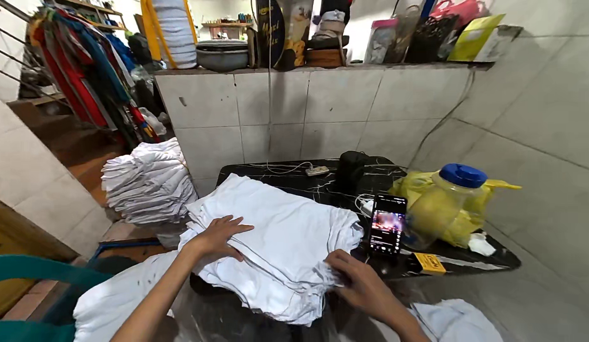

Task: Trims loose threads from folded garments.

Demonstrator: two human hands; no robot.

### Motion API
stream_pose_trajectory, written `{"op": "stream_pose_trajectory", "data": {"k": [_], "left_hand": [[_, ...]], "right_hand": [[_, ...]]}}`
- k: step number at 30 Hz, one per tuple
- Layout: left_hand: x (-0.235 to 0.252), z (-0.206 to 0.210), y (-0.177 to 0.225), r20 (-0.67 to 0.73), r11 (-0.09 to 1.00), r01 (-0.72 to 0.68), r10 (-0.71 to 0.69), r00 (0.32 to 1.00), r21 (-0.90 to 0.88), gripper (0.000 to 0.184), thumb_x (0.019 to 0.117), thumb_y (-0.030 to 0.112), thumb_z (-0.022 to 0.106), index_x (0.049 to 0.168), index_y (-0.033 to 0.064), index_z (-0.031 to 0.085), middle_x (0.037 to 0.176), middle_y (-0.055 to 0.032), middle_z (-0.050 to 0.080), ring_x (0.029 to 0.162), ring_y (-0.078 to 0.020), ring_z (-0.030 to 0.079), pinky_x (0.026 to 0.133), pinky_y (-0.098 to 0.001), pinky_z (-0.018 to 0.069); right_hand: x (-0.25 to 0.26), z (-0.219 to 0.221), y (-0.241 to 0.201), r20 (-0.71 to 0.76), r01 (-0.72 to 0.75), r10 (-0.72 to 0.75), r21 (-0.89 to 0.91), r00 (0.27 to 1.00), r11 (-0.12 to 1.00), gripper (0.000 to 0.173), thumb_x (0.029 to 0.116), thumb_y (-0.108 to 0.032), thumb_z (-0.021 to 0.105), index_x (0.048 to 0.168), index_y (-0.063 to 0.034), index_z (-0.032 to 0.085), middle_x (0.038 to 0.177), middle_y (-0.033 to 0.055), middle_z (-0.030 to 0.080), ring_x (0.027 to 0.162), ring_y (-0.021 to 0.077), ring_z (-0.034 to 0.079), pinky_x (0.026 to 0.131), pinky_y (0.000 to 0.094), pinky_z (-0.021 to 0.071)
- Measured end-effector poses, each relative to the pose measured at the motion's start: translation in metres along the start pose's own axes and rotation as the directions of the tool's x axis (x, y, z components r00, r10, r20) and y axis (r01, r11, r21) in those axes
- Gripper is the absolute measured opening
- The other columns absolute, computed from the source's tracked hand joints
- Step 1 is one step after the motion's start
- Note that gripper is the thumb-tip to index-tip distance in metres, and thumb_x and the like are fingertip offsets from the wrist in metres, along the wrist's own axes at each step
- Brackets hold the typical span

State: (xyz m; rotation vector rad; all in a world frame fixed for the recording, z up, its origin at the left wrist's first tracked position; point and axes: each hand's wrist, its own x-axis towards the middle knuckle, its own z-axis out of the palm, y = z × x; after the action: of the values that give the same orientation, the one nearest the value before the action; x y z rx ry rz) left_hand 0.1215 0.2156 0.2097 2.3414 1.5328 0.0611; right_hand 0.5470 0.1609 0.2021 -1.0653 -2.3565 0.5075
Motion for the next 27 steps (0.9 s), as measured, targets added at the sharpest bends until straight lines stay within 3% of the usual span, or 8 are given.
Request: {"op": "stream_pose_trajectory", "data": {"k": [4,9,13,15,19,21,23,27], "left_hand": [[-0.004,0.0,0.01,-0.012,0.999,-0.029,0.029,1.0,-0.036,0.079,0.0808,0.069,0.073,0.151,0.0409,0.05,0.161,-0.0119,0.043,0.149,-0.0408,0.034,0.117,-0.0679,0.0248],[-0.008,0.02,0.063,-0.111,0.959,-0.227,0.21,0.971,-0.168,0.095,0.0748,0.074,0.074,0.153,0.0263,0.049,0.16,-0.0077,0.044,0.149,-0.0307,0.038,0.119,-0.0628,0.0263],[0.003,0.047,0.104,-0.206,0.932,-0.36,0.343,0.916,-0.048,0.083,0.0809,0.076,0.066,0.146,0.0258,0.055,0.155,-0.0016,0.05,0.148,-0.0277,0.038,0.118,-0.0587,0.0286],[0.01,0.055,0.108,-0.259,0.911,-0.412,0.406,0.876,0.032,0.061,0.0862,0.06,0.072,0.134,0.0223,0.064,0.144,-0.003,0.059,0.138,-0.0254,0.05,0.115,-0.0558,0.0343],[0.021,0.052,0.116,-0.363,0.882,-0.471,0.444,0.819,0.017,0.031,0.0997,0.034,0.062,0.115,0.009,0.071,0.116,-0.0091,0.073,0.113,-0.0272,0.067,0.099,-0.0506,0.0505],[0.027,0.047,0.121,-0.4,0.891,-0.453,0.401,0.824,-0.038,0.029,0.1032,0.03,0.055,0.109,0.0068,0.071,0.099,-0.011,0.074,0.097,-0.0271,0.071,0.088,-0.0488,0.0553],[0.031,0.045,0.12,-0.399,0.897,-0.439,0.385,0.832,-0.051,0.032,0.105,0.033,0.052,0.109,0.0073,0.07,0.093,-0.0113,0.073,0.091,-0.0271,0.071,0.084,-0.0481,0.0563],[0.023,0.023,0.093,-0.317,0.941,-0.335,0.334,0.888,0.051,0.056,0.0898,0.059,0.07,0.126,0.0159,0.067,0.117,-0.0051,0.072,0.114,-0.0233,0.066,0.102,-0.0498,0.0506]], "right_hand": [[0.015,-0.011,0.023,-0.044,0.002,0.01,0.268,0.999,0.963,0.037,0.0961,-0.041,0.07,0.106,-0.0048,0.072,0.096,0.0063,0.07,0.082,0.0095,0.064,0.075,0.029,0.0549],[0.031,0.012,-0.015,-0.156,-0.166,0.176,0.078,0.972,0.983,0.037,0.1009,-0.042,0.058,0.102,-0.0067,0.068,0.08,0.0072,0.066,0.074,0.0225,0.066,0.07,0.0472,0.0567],[0.04,0.027,-0.012,-0.222,-0.233,0.245,0.08,0.944,0.969,0.041,0.1017,-0.047,0.055,0.1,-0.0077,0.068,0.074,0.0052,0.063,0.069,0.0202,0.064,0.066,0.0437,0.0557],[0.037,0.026,-0.014,-0.169,-0.238,0.253,0.103,0.953,0.966,0.052,0.0972,-0.057,0.058,0.106,-0.0077,0.069,0.081,0.0061,0.067,0.076,0.0212,0.066,0.071,0.0461,0.0572],[0.025,0.026,-0.045,-0.058,-0.252,0.252,0.001,0.966,0.968,0.107,0.0674,-0.081,0.075,0.149,-0.0154,0.053,0.123,0.0111,0.07,0.103,0.027,0.071,0.086,0.0543,0.0585],[0.025,0.03,-0.055,-0.023,-0.298,0.298,-0.104,0.954,0.949,0.105,0.0712,-0.072,0.079,0.155,-0.0178,0.046,0.126,0.0152,0.066,0.093,0.0326,0.071,0.076,0.0565,0.0584],[0.029,0.035,-0.052,-0.12,-0.342,0.33,-0.104,0.936,0.934,0.075,0.0816,-0.049,0.079,0.144,-0.0137,0.058,0.116,0.0156,0.071,0.091,0.0349,0.072,0.076,0.0581,0.0582],[0.04,0.029,-0.028,-0.303,-0.262,0.27,0.068,0.914,0.963,0.043,0.0808,-0.029,0.077,0.12,-0.0113,0.072,0.094,0.0077,0.076,0.087,0.027,0.073,0.077,0.0564,0.0589]]}}
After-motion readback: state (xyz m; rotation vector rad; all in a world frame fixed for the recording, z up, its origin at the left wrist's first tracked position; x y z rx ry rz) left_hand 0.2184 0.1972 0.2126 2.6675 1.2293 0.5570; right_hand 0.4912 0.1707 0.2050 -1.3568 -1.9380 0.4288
